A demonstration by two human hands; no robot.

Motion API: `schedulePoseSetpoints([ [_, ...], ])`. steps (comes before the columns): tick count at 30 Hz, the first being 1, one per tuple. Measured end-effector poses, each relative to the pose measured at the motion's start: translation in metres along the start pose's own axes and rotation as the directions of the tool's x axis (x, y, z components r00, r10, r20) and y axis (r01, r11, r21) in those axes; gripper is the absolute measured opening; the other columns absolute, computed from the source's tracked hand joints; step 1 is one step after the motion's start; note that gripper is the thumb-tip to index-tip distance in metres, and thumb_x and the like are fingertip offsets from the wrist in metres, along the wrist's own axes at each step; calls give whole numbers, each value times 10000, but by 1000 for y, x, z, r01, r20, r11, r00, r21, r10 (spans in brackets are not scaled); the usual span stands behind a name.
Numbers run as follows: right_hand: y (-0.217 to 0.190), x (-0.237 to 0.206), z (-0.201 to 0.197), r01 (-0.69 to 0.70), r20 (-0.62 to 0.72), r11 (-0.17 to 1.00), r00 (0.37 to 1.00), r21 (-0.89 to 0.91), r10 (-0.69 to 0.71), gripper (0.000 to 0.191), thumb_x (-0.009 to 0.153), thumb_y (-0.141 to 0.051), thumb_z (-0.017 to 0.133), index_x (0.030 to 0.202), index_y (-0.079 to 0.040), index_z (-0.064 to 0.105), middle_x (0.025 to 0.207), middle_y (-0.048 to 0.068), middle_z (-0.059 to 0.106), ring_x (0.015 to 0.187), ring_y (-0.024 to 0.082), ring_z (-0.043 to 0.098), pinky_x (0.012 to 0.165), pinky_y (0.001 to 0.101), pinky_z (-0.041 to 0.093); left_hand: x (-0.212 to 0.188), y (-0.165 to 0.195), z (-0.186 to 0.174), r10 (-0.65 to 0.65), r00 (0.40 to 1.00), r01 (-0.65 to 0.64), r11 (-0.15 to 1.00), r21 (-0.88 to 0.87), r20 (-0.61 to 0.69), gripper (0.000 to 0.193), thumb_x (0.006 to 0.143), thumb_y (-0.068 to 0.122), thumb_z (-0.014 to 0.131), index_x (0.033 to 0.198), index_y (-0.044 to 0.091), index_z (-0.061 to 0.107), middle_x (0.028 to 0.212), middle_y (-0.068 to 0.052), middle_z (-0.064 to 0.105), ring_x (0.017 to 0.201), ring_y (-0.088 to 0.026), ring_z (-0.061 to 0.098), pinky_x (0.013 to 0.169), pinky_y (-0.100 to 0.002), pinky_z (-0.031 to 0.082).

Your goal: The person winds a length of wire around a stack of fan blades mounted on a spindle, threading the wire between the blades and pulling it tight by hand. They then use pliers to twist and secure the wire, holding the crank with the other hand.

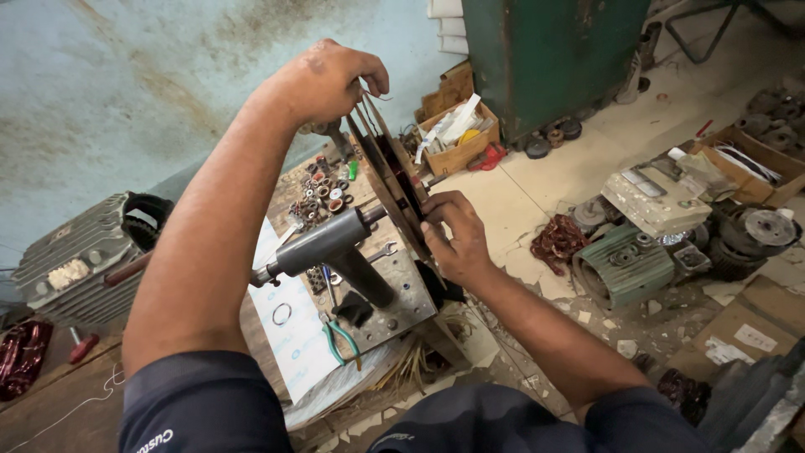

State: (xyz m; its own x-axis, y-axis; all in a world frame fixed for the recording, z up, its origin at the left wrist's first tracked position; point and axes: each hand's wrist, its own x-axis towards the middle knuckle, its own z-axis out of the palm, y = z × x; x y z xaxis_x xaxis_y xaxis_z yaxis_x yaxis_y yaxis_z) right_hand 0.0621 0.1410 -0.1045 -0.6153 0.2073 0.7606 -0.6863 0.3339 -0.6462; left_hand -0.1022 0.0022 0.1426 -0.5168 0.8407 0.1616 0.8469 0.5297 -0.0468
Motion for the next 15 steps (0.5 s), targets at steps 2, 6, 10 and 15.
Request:
schedulePoseSetpoints([
  [2,0,0,0,-35,10,999,999,5,35,58,899,-21,669,888,-19,612,1102,131,648,951,275,662,801,354,530,1,0,0,7,1000,-7,1000,-1,-11,398,767,-36,579,1076,146,750,1014,-132,754,972,-354,698,869,-463,540],
  [6,0,-1,0,39,-6,999,999,-19,-39,66,901,-15,671,902,-18,606,1106,129,645,989,284,655,855,368,525,4,-1,3,51,999,-51,998,-24,-18,392,739,-46,583,1047,123,757,1011,-110,768,984,-324,708,874,-444,545],
  [10,1,-2,1,46,-20,999,999,1,-46,66,902,-22,675,910,-13,610,1115,138,638,985,282,652,844,363,527,10,-2,6,38,998,-42,995,-94,-43,412,696,-24,507,990,104,766,967,-76,781,978,-268,738,899,-401,557],
  [15,3,-3,2,9,-6,1000,1000,-1,-9,74,904,-28,687,900,-18,614,1125,138,647,957,270,652,813,351,528,24,10,19,-253,966,244,961,-126,-55,283,897,236,528,863,138,791,910,-79,776,904,-288,723,886,-407,541],
])
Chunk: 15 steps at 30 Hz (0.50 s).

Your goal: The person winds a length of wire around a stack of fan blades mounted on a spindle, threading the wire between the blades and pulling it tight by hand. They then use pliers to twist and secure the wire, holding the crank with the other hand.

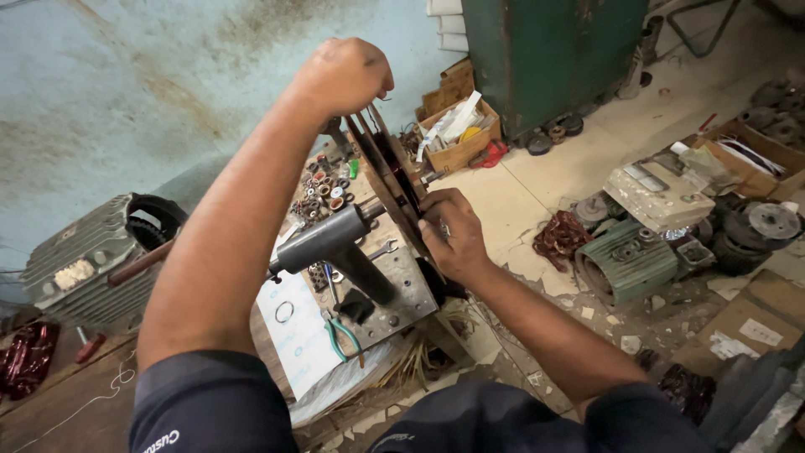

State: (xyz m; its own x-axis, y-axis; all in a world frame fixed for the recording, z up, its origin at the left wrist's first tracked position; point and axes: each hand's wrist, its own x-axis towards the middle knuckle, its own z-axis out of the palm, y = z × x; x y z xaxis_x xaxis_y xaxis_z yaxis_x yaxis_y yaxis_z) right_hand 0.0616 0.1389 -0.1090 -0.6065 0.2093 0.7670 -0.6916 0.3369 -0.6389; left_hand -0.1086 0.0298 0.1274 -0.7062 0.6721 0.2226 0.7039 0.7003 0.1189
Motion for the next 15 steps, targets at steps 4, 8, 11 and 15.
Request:
schedulePoseSetpoints([
  [4,0,0,2,-11,2,1000,1000,19,11,75,903,-31,690,926,-11,622,1138,136,634,958,263,657,808,344,538,0,10,15,-128,985,132,991,26,-116,321,923,310,570,799,114,793,873,-127,770,902,-323,714,936,-413,536],
  [8,-1,0,3,-75,10,996,997,41,75,69,891,-29,683,915,-4,624,1143,132,632,876,247,646,752,338,528,5,11,20,-176,973,195,973,126,-147,189,799,289,707,804,113,778,864,-157,742,889,-353,706,872,-434,557],
  [11,-1,0,3,-18,-5,1000,1000,3,18,66,897,-21,684,917,-4,625,1148,128,628,892,245,642,759,337,524,11,9,20,-214,971,226,967,115,-106,134,726,221,780,826,134,764,892,-130,749,928,-320,709,877,-419,561],
  [15,0,0,5,1,-10,1000,1000,4,-1,76,904,-14,690,902,3,616,1144,123,622,906,237,634,749,322,521,15,9,17,-214,970,230,962,145,-116,420,631,175,875,1003,124,685,1057,-163,695,1042,-331,654,910,-411,527],
])
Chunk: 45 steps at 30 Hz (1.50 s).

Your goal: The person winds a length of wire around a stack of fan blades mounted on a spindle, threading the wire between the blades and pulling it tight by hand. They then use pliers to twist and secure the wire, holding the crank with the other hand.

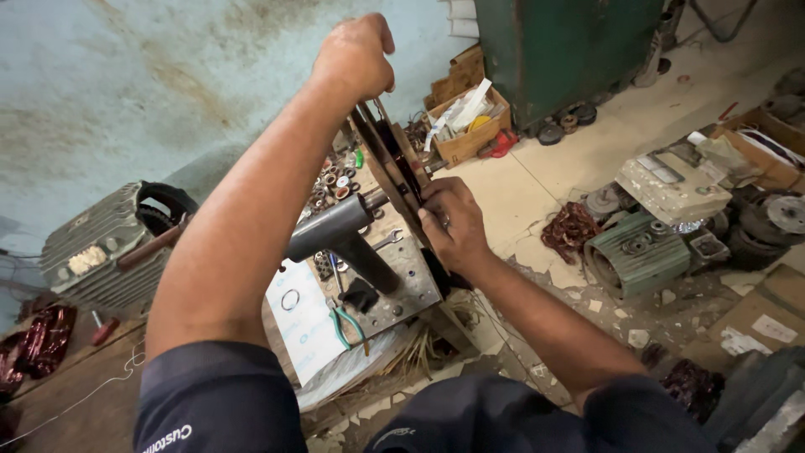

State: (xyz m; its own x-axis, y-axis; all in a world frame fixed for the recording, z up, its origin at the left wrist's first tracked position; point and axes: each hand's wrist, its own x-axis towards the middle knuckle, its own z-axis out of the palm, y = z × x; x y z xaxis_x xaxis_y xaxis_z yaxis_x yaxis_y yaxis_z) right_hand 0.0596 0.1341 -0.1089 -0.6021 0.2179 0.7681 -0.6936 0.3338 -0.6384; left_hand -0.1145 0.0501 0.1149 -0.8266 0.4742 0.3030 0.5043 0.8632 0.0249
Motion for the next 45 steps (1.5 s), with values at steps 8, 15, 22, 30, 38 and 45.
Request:
schedulePoseSetpoints([
  [8,-2,1,-1,-49,24,996,999,75,47,61,916,-13,667,931,17,616,1155,126,606,901,219,641,734,306,537,3,0,-10,-82,995,85,994,-69,53,405,811,218,752,1167,108,594,1120,-173,684,1117,-340,652,949,-425,515],
  [15,0,2,-2,-36,36,999,999,41,34,69,920,-19,673,921,18,615,1149,124,613,872,215,635,721,307,525,4,5,-12,-86,994,84,996,36,65,425,777,45,706,1181,77,576,1061,-178,710,1112,-359,649,901,-442,534],
  [22,-2,4,-2,-79,43,993,996,84,75,59,922,-22,661,921,13,614,1150,125,598,849,190,634,698,295,532,0,12,-12,-119,991,115,991,73,62,647,649,179,940,1180,122,573,1202,-190,615,1165,-358,590,934,-413,516],
  [30,-5,4,-2,-31,23,998,999,51,30,60,912,-8,672,914,9,615,1135,137,598,902,235,630,720,320,521,3,12,-8,-91,991,76,986,149,95,623,685,128,907,1211,118,573,1181,-174,664,1210,-354,589,925,-448,534],
  [38,-5,7,-3,-29,11,999,1000,20,29,58,896,-26,682,908,-12,627,1112,135,622,948,268,639,776,350,530,-4,0,-35,40,998,-40,999,-6,48,558,818,318,862,1263,124,587,1106,-197,700,1068,-380,655,879,-488,524],
  [45,-3,8,-7,29,9,1000,1000,-3,-29,71,880,-23,691,885,-27,620,1079,141,655,1036,309,650,926,395,515,-64,-28,-76,-25,973,-23,979,-203,-230,318,939,419,790,1054,133,714,976,-89,754,939,-253,744,836,-442,554],
])
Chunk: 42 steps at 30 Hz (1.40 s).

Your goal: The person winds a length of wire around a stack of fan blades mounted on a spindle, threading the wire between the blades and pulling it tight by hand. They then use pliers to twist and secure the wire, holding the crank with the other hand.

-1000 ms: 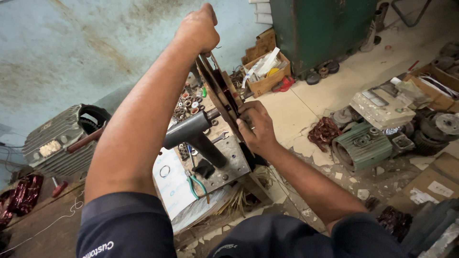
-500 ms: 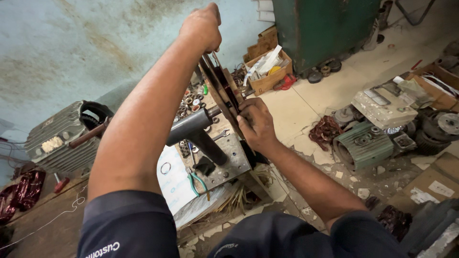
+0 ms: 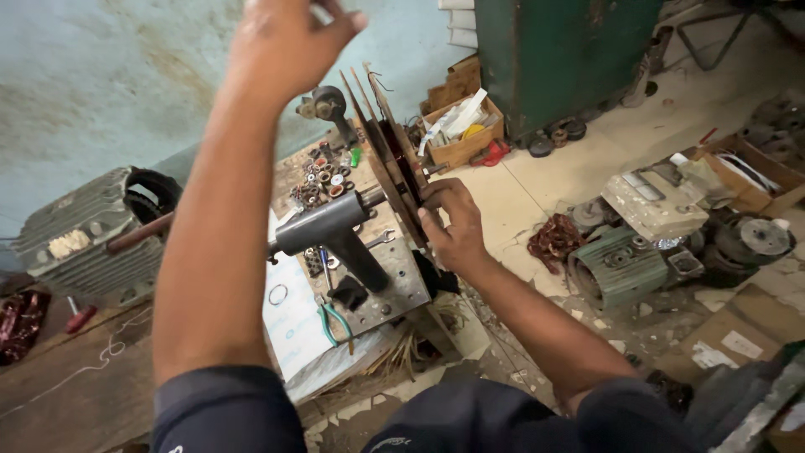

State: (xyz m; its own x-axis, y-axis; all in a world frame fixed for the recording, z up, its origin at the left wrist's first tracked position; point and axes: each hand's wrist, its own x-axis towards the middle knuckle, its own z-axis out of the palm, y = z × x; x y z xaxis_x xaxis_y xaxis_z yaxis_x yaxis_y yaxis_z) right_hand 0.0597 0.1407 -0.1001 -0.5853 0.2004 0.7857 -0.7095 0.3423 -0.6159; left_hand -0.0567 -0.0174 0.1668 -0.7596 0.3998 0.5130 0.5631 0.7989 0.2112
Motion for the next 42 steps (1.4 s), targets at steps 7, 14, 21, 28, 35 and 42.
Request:
schedulePoseSetpoints([
  [7,-2,2,-6,32,40,999,999,6,-32,73,903,-21,684,913,-13,612,1081,148,659,1042,313,652,935,393,510,-140,-120,-53,-145,953,189,971,147,-267,426,975,333,811,1240,36,662,1282,-161,639,1135,-361,629,995,-480,487],
  [14,-6,1,-14,-12,109,999,994,32,9,88,930,-34,675,941,0,594,1090,150,654,1024,301,645,925,391,500,-218,-232,-13,-9,930,216,821,529,-367,289,1153,325,570,1181,100,749,1295,-123,686,1179,-373,642,999,-553,423],
  [21,0,-28,-19,-317,240,931,932,179,271,80,939,-42,668,961,4,607,1004,112,643,904,205,608,815,321,487,-241,-239,-16,-5,950,135,909,395,-313,336,1205,275,512,1068,45,716,1134,-141,677,1063,-379,582,967,-522,418],
  [28,16,-67,-34,-344,274,937,908,61,316,92,958,-91,672,987,-14,632,970,74,658,892,201,643,831,320,513,-245,-233,-4,76,902,140,880,454,-425,270,1159,209,493,1061,38,677,1230,-143,651,1190,-383,544,1049,-527,377],
  [35,51,-92,-34,-317,246,947,916,-45,318,116,913,-96,685,996,-22,655,1096,120,618,1014,272,632,836,336,533,-253,-236,7,70,873,188,865,465,-483,254,1163,210,482,1067,67,669,1245,-154,616,1224,-362,524,1146,-534,333],
  [42,79,-126,-33,-700,388,673,704,238,595,361,933,-64,616,1279,-16,528,1221,168,653,1062,204,676,896,327,563,-263,-238,9,72,876,160,889,428,-477,259,1170,221,465,1099,60,656,1259,-163,615,1234,-359,512,1146,-541,319],
])
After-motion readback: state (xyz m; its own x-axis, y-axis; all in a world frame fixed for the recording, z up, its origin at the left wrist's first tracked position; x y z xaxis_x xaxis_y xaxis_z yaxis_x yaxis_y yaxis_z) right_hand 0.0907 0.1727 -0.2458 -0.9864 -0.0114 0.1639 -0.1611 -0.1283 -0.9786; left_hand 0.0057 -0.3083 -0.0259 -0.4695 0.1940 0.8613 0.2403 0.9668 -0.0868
